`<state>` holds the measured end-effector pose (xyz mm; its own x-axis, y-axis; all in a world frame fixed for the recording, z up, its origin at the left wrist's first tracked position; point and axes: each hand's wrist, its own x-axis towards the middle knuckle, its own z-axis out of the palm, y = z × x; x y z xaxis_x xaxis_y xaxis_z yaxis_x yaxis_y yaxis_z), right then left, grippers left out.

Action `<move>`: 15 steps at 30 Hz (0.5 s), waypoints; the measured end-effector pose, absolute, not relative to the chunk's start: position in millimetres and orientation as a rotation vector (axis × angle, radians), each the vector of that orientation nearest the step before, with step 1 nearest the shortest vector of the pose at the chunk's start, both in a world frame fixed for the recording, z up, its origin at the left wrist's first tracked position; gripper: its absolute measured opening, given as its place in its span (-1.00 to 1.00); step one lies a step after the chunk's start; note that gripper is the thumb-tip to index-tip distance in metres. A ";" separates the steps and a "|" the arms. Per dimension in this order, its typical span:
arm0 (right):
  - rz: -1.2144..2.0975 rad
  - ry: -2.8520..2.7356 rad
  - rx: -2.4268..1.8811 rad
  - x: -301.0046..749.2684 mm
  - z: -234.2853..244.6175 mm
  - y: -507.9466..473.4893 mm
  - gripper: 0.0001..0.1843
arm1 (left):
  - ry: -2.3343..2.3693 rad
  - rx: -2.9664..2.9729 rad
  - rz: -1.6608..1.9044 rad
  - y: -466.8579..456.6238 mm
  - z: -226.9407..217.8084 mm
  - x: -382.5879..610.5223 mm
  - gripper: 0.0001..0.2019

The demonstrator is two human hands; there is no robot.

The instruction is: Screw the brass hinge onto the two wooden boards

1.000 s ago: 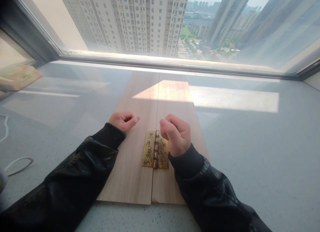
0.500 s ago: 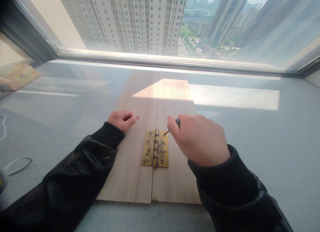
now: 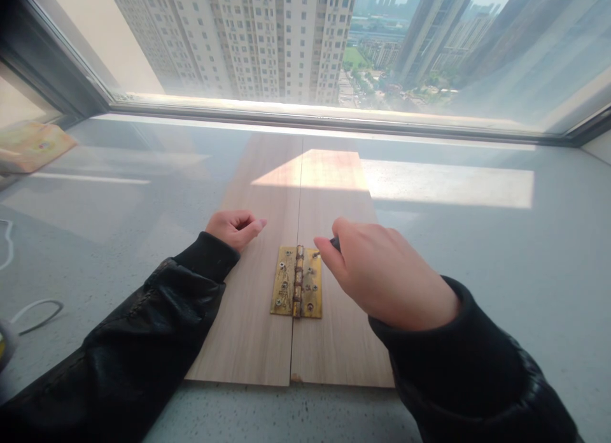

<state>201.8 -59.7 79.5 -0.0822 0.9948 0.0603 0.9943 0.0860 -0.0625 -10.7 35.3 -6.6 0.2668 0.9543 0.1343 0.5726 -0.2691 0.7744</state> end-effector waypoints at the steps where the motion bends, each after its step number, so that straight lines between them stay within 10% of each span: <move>1: 0.014 -2.260 -2.053 202.4 79.5 -59.7 -0.61 | 1.375 1.940 0.818 35.3 -6.5 -10.7 -0.61; 15: 0.199 -2.425 -2.090 208.6 93.4 -60.4 -0.65 | 1.382 1.925 0.811 34.9 -5.7 -10.9 -0.62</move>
